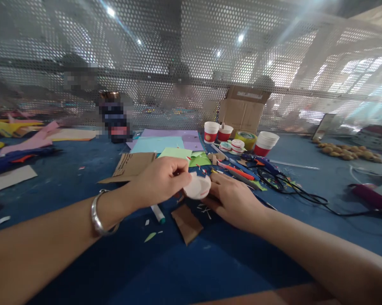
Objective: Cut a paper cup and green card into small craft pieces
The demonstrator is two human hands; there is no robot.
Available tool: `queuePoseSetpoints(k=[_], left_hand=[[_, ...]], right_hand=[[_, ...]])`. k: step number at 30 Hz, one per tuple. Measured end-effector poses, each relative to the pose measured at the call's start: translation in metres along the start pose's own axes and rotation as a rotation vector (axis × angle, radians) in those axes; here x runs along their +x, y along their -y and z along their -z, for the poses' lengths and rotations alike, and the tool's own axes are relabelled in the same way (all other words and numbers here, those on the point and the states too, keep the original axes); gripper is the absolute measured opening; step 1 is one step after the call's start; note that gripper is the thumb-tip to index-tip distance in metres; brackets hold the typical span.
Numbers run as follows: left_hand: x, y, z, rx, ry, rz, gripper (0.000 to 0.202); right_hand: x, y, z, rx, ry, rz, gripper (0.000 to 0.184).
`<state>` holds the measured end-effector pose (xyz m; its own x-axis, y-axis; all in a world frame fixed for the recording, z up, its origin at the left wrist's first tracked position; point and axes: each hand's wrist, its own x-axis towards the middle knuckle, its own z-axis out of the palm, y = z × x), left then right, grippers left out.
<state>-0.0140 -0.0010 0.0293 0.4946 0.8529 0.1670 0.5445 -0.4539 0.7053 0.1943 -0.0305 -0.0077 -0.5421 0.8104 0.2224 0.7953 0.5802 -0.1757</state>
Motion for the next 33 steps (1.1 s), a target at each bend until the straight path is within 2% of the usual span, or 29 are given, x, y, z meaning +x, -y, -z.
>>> queuePoseSetpoints(k=[2,4,6,8,10,12,16,20,23,26,29,33], left_hand=[[0.004,0.005,-0.004,-0.344,-0.076,0.157,0.023],[0.007,0.012,-0.008,-0.527,-0.165,0.249,0.024],[0.01,0.02,-0.011,-0.586,-0.287,0.245,0.026],[0.013,0.028,-0.012,-0.569,-0.389,0.185,0.023],[0.015,0.033,-0.012,-0.527,-0.412,0.17,0.024],[0.014,0.034,-0.013,-0.48,-0.348,0.174,0.027],[0.008,0.023,-0.016,-0.463,-0.087,0.151,0.024],[0.004,0.013,-0.019,-0.545,0.031,0.106,0.024],[0.003,0.013,-0.019,-0.57,0.066,0.062,0.02],[0.002,0.015,-0.021,-0.513,0.038,0.045,0.022],[0.001,0.013,-0.023,-0.53,-0.029,0.104,0.025],[-0.001,0.011,-0.029,-0.632,-0.105,0.167,0.03]], right_hand=[[0.002,0.0,-0.002,0.003,0.018,0.008,0.019],[0.002,-0.002,-0.001,0.056,0.001,0.004,0.02],[0.0,-0.005,0.003,0.156,-0.046,0.016,0.017],[-0.004,-0.008,0.009,0.3,-0.09,0.054,0.014],[-0.007,-0.01,0.015,0.447,-0.106,0.047,0.01],[-0.008,-0.011,0.019,0.629,-0.066,-0.033,0.009],[-0.004,-0.013,0.02,1.028,0.03,-0.186,0.017],[-0.001,-0.019,0.015,1.198,-0.022,-0.236,0.021],[0.0,-0.021,0.013,1.228,-0.065,-0.259,0.024],[0.0,-0.02,0.012,1.153,-0.109,-0.242,0.024],[-0.001,-0.015,0.009,0.974,-0.225,-0.174,0.024],[-0.002,-0.007,0.003,0.66,-0.382,-0.069,0.034]])
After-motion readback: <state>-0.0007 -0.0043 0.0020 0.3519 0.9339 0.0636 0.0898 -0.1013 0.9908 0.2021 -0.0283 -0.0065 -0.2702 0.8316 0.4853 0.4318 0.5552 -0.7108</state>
